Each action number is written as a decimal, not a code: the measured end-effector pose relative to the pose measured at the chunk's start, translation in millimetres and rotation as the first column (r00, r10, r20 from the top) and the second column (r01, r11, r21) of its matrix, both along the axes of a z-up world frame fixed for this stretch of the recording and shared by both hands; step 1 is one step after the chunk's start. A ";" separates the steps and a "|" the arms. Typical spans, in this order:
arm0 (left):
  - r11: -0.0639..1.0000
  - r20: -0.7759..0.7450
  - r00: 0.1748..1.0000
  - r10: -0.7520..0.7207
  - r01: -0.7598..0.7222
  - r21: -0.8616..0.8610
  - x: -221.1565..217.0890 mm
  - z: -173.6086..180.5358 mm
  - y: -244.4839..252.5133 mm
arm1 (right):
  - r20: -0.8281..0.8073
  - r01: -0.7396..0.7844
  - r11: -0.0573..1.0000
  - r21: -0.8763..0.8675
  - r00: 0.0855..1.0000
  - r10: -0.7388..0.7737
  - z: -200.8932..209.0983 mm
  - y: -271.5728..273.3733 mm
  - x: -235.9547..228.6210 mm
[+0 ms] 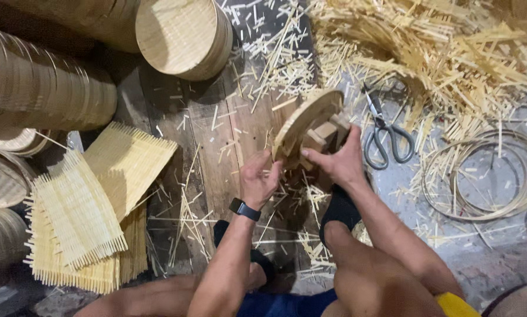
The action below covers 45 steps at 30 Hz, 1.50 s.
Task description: The person constructs bamboo steamer baskets by placing a circular wooden frame onto a woven bamboo mat, cutting around the frame with shears, and سپس placing the resulting circular base into a cylindrical bamboo basket wall.
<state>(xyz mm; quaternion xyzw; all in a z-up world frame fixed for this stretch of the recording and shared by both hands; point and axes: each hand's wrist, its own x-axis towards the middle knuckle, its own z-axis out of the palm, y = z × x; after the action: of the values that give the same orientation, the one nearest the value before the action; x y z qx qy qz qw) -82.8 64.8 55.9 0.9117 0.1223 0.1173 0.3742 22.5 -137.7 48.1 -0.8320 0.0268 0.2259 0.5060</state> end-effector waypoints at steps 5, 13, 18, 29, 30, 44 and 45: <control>0.969 0.259 0.934 -0.244 0.244 0.033 52.3 21.6 -9.8 | 0.097 -0.023 0.993 0.114 0.995 0.012 5.9 8.9 -11.9; 0.994 -0.080 0.997 -0.001 -0.008 -0.113 70.2 -18.5 -7.2 | 0.061 0.058 0.998 0.006 0.996 -0.058 17.1 17.3 -7.2; 0.981 -0.023 0.999 0.047 -0.050 -0.187 60.2 -58.6 12.9 | 0.109 0.007 0.996 0.091 0.994 -0.017 16.1 11.1 -4.6; 0.163 -0.565 0.646 0.513 -0.719 -0.675 -17.9 -140.3 91.5 | -0.433 0.448 0.341 0.827 0.893 -0.123 -17.1 -92.6 -11.9; 0.119 -0.559 0.679 0.477 -0.679 -0.724 -25.6 -146.9 84.4 | -0.441 0.464 0.325 0.824 0.885 -0.146 -16.6 -94.9 -13.2; 0.547 -0.365 0.715 -0.596 0.694 0.467 -10.2 -71.8 102.5 | -0.273 0.322 0.558 0.765 0.946 -0.173 -15.7 -89.5 -16.9; 0.488 -0.377 0.701 -0.606 0.701 0.520 0.4 -67.0 111.9 | -0.275 0.331 0.569 0.752 0.943 -0.185 -18.6 -92.9 -18.2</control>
<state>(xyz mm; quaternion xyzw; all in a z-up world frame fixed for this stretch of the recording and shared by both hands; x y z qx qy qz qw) -82.4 176.7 -11.2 0.9636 -0.2539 -0.0657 0.0527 4.2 -230.6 29.5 -0.4883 0.0880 0.2061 0.8434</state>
